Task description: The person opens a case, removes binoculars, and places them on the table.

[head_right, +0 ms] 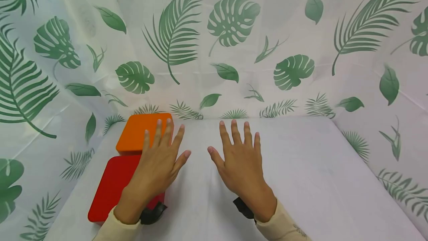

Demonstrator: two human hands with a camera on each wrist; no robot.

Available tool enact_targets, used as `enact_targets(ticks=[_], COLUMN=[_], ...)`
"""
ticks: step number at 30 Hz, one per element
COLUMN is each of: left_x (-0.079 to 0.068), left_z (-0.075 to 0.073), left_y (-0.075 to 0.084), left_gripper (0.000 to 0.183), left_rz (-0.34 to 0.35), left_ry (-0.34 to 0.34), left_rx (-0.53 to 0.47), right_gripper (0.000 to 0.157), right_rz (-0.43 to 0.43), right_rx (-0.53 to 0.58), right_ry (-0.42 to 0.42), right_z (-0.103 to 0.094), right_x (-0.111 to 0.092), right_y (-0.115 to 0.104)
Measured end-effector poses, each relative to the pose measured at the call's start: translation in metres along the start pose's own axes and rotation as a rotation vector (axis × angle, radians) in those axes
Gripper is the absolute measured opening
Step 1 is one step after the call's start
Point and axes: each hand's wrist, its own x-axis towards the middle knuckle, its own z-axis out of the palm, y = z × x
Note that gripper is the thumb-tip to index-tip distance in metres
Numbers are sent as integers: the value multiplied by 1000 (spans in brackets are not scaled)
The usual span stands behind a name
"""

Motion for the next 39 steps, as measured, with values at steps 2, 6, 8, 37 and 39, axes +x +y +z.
enact_targets(ticks=[2,6,8,37,39], left_x=[-2,-7,-10,-41,-43], left_z=[1,4,5,24,26], left_y=[-2,-8,-11,-49,-51], left_gripper=[71,71,71,73,72], left_rz=[-7,-25,-36,-138,-142], left_ry=[3,5,-2,-15,-6], left_rx=[1,-1,-19,-115,-121], right_gripper=[75,74,74,77,77], right_rz=[0,-1,-1,-64,-66], right_rx=[0,4,12,132,140], right_ry=[0,3,3,95,98], right_z=[2,5,7,36,37], right_x=[-1,-1,-2,0,1], right_y=[-1,-3,-4,-33,-35])
